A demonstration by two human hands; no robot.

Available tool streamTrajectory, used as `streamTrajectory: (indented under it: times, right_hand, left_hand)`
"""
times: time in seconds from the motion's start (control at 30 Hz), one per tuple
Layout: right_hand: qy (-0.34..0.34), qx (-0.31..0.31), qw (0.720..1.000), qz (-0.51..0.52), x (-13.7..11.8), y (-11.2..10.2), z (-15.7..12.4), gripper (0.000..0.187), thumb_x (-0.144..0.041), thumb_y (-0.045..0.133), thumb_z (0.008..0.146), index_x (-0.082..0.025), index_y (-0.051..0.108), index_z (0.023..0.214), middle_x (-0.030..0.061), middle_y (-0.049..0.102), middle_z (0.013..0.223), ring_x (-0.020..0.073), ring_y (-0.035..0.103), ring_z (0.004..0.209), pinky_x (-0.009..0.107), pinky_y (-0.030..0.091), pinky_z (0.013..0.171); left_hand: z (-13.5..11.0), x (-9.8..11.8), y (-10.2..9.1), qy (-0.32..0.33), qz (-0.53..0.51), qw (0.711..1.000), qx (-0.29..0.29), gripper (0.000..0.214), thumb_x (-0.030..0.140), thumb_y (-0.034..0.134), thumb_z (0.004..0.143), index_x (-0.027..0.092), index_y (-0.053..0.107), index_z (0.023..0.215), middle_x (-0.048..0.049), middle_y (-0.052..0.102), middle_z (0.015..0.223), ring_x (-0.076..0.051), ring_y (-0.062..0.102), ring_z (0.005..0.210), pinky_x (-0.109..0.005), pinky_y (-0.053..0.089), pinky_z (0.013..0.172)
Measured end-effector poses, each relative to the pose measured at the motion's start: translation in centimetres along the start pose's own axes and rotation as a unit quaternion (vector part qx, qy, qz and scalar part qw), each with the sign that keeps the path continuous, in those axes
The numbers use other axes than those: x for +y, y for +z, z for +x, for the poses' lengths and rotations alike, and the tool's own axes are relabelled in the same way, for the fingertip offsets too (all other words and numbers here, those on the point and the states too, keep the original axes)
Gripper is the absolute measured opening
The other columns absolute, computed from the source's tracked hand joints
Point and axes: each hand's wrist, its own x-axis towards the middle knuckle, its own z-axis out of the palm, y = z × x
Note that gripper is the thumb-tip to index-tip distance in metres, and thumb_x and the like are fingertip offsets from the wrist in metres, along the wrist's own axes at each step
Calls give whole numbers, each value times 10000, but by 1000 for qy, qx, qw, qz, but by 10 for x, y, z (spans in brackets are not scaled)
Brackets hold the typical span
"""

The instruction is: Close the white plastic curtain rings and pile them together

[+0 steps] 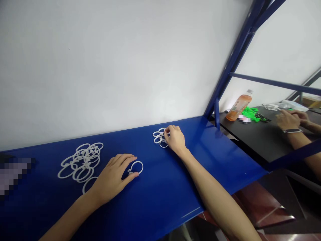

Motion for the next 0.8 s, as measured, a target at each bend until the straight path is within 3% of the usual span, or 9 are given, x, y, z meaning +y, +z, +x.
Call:
streamTrajectory:
  times: [0.13,0.27,0.43,0.53,0.63,0.73,0.8]
  right_hand:
    - [2,-3,1000,-12,-2,0,-3,66,-227,595,887,-198,615,832,63,691,868,239,557,864,329,444,736]
    - [-6,3,1000,-11,-8,-7,-2,76,-254,601,902,-198,619,854,75,686,879,256,545,891,359,460,764]
    - [-83,17,995,43,-29,-16,-11,98,-229,553,948,-196,616,879,78,678,902,246,544,884,395,479,807]
    - [-170,-58,976,127,-49,-17,-26,84,-202,542,951,-196,623,971,63,683,959,222,577,915,407,494,870]
    - [-247,-173,929,214,-67,-16,-43,233,-175,552,930,-193,597,1158,76,669,1117,210,601,1050,390,511,928]
    - [-230,-231,903,279,-77,-15,-52,314,-156,567,909,-175,559,1222,80,667,1108,171,643,943,330,547,841]
    - [-188,-235,901,311,-78,-13,-53,230,-169,558,929,-170,580,1158,49,677,982,131,644,781,277,546,729]
  left_hand:
    - [-4,-1,4,0,11,1000,-8,491,471,583,911,234,544,1339,-81,638,1268,-268,582,1156,-465,461,984]
    - [-3,0,3,8,15,1000,-12,397,379,543,938,220,572,1301,-83,645,1226,-259,595,1104,-452,478,932]
    - [1,0,0,15,0,1000,5,315,336,585,914,222,622,1205,-60,666,1127,-244,606,1018,-427,487,888]
    - [2,0,-1,21,-1,1000,19,331,340,626,898,222,614,1208,-56,668,1119,-245,608,1015,-431,488,895]
    - [2,1,-4,33,2,998,45,333,350,621,908,214,600,1211,-62,666,1114,-241,612,1008,-427,494,902]
    - [2,3,-7,53,-2,996,76,310,332,600,917,212,593,1203,-65,666,1099,-229,622,999,-412,505,913]
    - [2,5,-7,69,-5,993,97,323,302,595,918,212,575,1228,-69,667,1107,-228,629,1014,-408,516,920]
